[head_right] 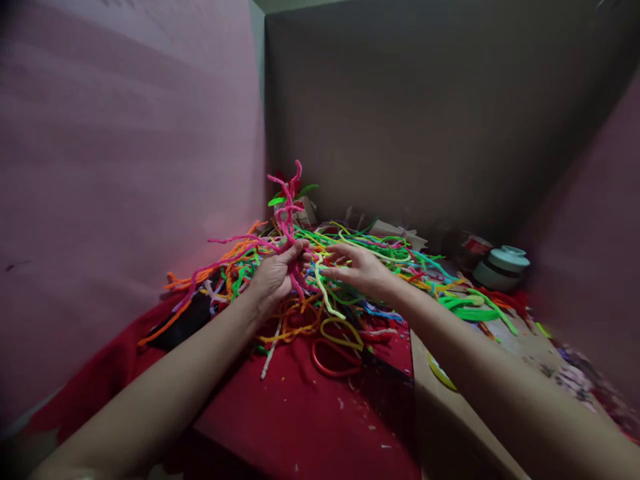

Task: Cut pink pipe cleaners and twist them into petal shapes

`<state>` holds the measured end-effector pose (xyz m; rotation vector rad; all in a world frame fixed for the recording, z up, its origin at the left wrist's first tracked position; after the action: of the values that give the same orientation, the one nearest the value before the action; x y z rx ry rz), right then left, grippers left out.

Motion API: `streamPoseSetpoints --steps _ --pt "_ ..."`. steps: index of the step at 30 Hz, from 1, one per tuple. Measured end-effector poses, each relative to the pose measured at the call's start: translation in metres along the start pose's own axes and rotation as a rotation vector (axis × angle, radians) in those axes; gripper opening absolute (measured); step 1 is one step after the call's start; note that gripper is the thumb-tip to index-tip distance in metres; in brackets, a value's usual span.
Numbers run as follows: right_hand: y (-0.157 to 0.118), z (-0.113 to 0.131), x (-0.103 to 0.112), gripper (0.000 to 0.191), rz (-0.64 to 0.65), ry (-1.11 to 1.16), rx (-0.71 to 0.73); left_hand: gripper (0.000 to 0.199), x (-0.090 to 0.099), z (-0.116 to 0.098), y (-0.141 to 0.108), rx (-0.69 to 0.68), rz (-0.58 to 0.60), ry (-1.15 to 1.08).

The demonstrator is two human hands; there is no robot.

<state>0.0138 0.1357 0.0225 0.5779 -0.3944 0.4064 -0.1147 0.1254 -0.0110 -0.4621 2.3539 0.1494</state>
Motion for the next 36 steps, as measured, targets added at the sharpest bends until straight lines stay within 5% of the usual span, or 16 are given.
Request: streamPoseSetpoints --steps 4,12,17,21,29,32,36 --pt "-0.007 0.002 -0.016 0.029 -0.023 -0.342 0.238 0.006 -0.003 -0.003 -0.003 -0.026 0.001 -0.012" --pt "-0.005 -0.036 0.002 0.026 -0.102 -0.495 0.162 0.018 0.015 -0.058 0.010 -0.194 -0.063 -0.110" --pt "-0.003 -0.038 0.010 0.027 -0.091 -0.458 0.116 0.021 0.032 -0.083 0.018 -0.236 -0.093 -0.183" --pt "0.010 -0.030 0.029 0.018 -0.065 -0.386 0.070 0.016 0.016 -0.064 0.012 -0.094 0.069 -0.099" --pt "0.035 -0.056 0.166 0.027 -0.488 -0.484 -0.154 0.010 -0.002 -0.009 -0.008 0.144 0.153 0.111" --pt "0.035 -0.078 0.180 0.017 -0.485 -0.587 -0.228 0.008 -0.002 0.006 -0.009 0.192 0.151 0.133" --pt "0.035 -0.101 0.166 0.012 -0.448 -0.692 -0.254 0.007 0.002 0.019 -0.008 0.229 0.147 0.163"
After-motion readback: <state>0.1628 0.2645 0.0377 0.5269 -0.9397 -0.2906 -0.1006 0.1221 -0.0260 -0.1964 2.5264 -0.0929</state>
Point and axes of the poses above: each hand's wrist, its own y-axis towards the middle knuckle, its own x-axis out of the back of the hand, z = x × y, the point moved 10 cm from there along y, towards the middle knuckle, and after that the axes turned 13 degrees about -z, right-handed, at the moved point
